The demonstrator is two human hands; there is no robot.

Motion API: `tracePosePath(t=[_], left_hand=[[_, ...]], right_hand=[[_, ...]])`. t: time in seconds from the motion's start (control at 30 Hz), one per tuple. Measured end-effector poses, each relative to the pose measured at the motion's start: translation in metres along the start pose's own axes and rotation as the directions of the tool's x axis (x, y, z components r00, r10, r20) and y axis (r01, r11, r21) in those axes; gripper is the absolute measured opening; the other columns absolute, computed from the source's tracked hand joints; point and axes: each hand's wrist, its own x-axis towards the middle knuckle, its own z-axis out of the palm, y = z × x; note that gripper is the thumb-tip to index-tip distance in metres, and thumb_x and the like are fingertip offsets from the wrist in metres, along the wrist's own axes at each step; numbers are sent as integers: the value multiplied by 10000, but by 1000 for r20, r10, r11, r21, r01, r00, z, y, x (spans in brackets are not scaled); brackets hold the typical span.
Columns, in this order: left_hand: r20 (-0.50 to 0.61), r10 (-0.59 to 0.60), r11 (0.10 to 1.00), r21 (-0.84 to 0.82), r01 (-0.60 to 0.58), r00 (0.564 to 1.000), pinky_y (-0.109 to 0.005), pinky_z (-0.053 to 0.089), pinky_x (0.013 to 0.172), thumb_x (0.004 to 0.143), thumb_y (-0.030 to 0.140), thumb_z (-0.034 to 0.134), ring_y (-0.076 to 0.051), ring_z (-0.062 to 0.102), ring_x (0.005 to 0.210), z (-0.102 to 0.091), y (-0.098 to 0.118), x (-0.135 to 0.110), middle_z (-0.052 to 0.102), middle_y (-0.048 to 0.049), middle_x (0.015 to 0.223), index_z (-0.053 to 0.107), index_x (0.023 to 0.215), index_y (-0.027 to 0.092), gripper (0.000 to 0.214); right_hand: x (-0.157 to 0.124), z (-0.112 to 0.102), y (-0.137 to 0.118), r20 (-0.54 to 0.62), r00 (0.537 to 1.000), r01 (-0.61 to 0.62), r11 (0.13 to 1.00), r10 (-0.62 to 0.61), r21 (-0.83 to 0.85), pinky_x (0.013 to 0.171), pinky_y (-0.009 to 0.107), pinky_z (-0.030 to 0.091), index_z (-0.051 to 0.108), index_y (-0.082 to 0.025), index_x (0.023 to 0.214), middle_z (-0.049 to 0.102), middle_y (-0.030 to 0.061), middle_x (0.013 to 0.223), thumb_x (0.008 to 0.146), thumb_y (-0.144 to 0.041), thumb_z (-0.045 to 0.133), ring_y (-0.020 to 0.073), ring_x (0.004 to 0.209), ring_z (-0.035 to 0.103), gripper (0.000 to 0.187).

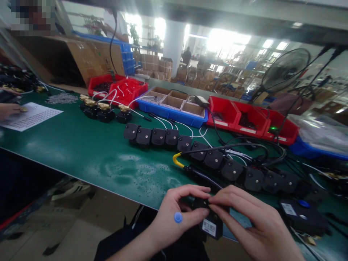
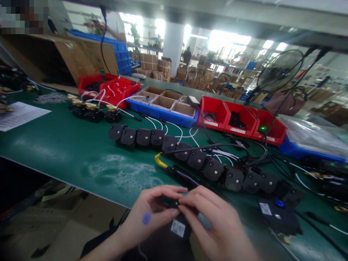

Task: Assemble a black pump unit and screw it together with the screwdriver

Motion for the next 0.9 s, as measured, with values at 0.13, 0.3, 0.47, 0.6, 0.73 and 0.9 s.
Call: tracePosePath(t=[0.13, 0.3, 0.47, 0.6, 0.73, 0.9], left_hand=[[-8, -16, 1000, 5, 16, 1000, -245, 527, 709, 737, 213, 776, -250, 698, 1056, 1, 1, 0, 718, -99, 1215, 760, 961, 188, 227], [-4, 0, 1000, -3, 0, 1000, -310, 553, 839, 740, 205, 760, -267, 695, 1071, 0, 2, 3, 724, -97, 1200, 765, 928, 195, 188], [-17, 15, 999, 47, -15, 1000, -318, 565, 880, 777, 265, 758, -286, 671, 1138, -5, 1, 4, 723, -100, 1219, 766, 935, 214, 166], [-10, -23, 997, 76, 24, 1000, -325, 575, 902, 775, 335, 776, -298, 653, 1178, -7, 0, 4, 709, -107, 1254, 765, 946, 216, 209], [-30, -54, 990, 130, 58, 998, -361, 562, 952, 755, 412, 787, -304, 643, 1192, -7, 3, 7, 704, -108, 1265, 765, 943, 216, 272], [-61, -57, 979, 191, 68, 997, -364, 544, 973, 746, 505, 774, -295, 655, 1159, -3, 11, 8, 706, -103, 1262, 768, 942, 231, 337]], right_hand=[[-8, 0, -1, -35, 999, 38, 997, -40, -62, 662, 122, 560, 661, -240, 998, 650, 15, 866, 937, -137, 561, 94, 766, 670, 156], [-13, 9, -2, -24, 994, 97, 983, -102, -153, 618, 212, 572, 669, -188, 992, 634, 59, 847, 943, -111, 513, 137, 722, 638, 181], [-17, 28, -8, -168, 982, 47, 968, -90, -245, 607, 276, 572, 673, -141, 1052, 658, 89, 850, 937, -96, 493, 170, 722, 610, 219], [-26, 31, -9, -321, 946, 1, 987, -53, -161, 643, 244, 581, 682, -145, 1057, 662, 79, 866, 904, -79, 517, 154, 750, 642, 234], [-40, -2, 7, -529, 846, -180, 967, 60, -179, 714, 228, 576, 705, -195, 1052, 683, 63, 918, 914, -124, 569, 145, 824, 681, 207], [-45, -74, 71, -712, 582, -534, 845, 393, 30, 681, 311, 603, 694, -186, 1022, 733, 70, 856, 884, -389, 620, 186, 710, 704, 256]])
